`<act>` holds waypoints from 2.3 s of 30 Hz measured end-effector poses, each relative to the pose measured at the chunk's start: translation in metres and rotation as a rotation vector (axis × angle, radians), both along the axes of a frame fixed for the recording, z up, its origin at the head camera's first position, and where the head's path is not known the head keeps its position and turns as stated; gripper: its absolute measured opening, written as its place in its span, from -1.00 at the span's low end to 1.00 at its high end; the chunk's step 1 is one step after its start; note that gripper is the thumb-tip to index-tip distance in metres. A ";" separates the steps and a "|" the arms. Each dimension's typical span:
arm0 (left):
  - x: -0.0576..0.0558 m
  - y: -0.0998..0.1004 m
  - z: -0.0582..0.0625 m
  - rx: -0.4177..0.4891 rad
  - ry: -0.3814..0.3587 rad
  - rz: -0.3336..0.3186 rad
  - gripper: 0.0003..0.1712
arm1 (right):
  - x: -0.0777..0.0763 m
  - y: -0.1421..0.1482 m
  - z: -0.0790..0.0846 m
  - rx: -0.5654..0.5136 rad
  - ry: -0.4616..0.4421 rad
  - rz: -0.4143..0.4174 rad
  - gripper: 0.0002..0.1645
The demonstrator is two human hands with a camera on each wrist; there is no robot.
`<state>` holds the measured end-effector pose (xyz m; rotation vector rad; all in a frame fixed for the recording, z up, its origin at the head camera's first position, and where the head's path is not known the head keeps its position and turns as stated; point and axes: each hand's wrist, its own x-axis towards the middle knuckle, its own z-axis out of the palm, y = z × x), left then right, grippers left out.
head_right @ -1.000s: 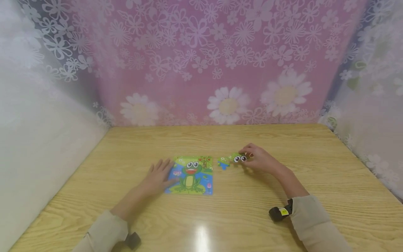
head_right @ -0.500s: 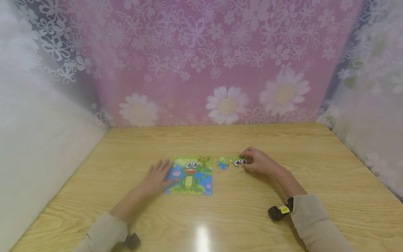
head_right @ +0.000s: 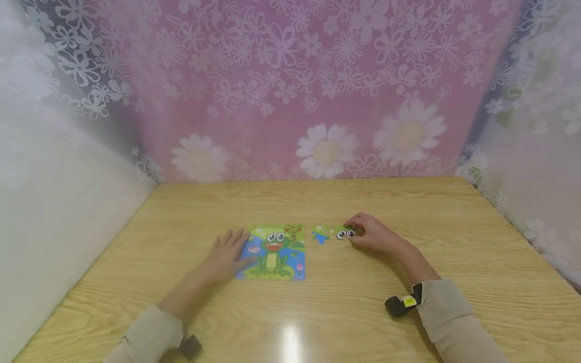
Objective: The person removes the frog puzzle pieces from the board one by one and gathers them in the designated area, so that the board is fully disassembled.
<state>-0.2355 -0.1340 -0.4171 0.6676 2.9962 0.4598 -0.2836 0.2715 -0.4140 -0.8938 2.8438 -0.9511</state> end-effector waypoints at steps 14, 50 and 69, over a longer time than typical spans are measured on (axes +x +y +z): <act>0.003 0.000 0.005 0.026 -0.010 -0.006 -0.09 | 0.005 -0.015 0.013 0.003 0.028 0.002 -0.59; -0.001 -0.001 0.002 0.013 -0.022 0.004 -0.08 | -0.012 -0.146 0.009 0.173 0.093 -0.056 -0.83; 0.000 0.000 0.001 0.007 -0.023 0.003 -0.08 | -0.016 -0.135 0.017 0.062 -0.055 0.071 -0.69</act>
